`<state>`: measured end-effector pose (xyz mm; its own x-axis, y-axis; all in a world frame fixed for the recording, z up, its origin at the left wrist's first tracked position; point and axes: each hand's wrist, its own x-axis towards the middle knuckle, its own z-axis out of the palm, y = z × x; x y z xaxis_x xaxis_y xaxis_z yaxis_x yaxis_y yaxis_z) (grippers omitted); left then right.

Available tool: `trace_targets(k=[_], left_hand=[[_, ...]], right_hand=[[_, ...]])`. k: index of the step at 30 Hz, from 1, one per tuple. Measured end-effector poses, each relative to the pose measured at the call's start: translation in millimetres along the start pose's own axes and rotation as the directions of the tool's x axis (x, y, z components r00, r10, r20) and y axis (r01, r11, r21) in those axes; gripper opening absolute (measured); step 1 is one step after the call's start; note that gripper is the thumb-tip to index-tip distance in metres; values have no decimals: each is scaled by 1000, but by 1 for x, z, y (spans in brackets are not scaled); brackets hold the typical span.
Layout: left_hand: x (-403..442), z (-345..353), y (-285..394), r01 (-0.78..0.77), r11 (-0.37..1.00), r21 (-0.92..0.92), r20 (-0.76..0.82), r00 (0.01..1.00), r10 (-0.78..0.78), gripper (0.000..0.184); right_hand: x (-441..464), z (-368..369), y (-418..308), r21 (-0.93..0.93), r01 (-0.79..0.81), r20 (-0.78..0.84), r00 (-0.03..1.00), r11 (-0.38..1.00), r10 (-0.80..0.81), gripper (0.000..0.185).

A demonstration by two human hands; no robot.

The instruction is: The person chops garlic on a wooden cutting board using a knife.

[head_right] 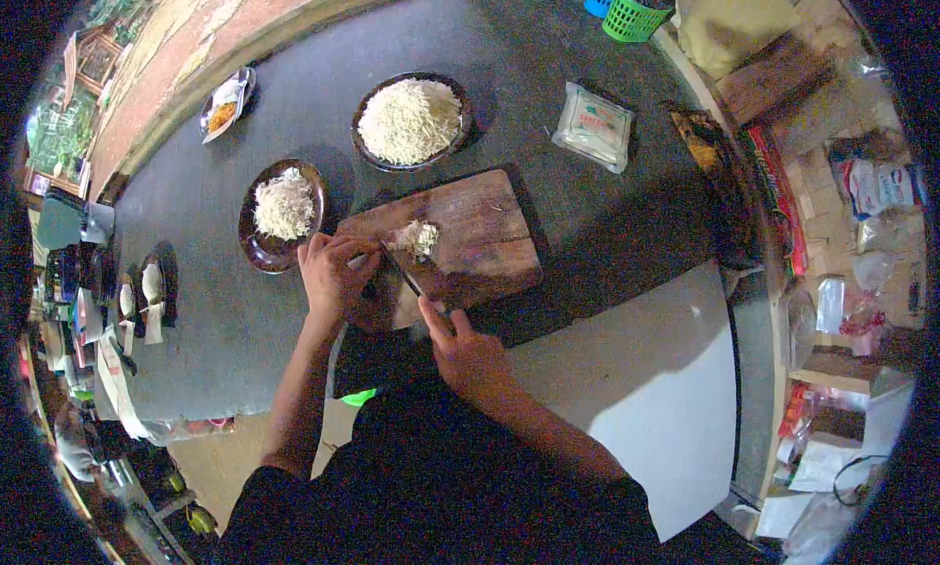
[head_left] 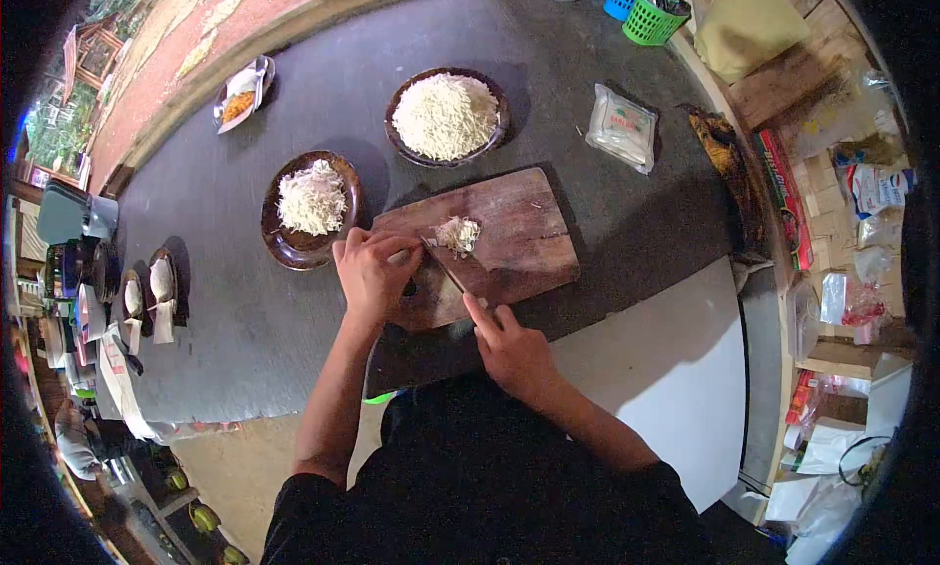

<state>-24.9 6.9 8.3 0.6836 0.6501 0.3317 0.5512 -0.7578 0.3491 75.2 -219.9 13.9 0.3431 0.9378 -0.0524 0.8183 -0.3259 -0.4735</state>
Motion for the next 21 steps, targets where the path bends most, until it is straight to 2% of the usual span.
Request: trace_targets(k=[12,18,21], left_hand=[[0,1,0,16,999,28,0,1000,-16,10],[0,-2,1,7,1000,10,-7,1000,-7,11],[0,0,0,5,1000,-3,-2,1000,-5,11]], right_hand=[[-15,-6,12,92,-18,-40,999,996,22,59],[-11,-5,5,70,11,4,1000,997,-12,60],[-5,-8,2,73,-32,64,998,997,27,60]])
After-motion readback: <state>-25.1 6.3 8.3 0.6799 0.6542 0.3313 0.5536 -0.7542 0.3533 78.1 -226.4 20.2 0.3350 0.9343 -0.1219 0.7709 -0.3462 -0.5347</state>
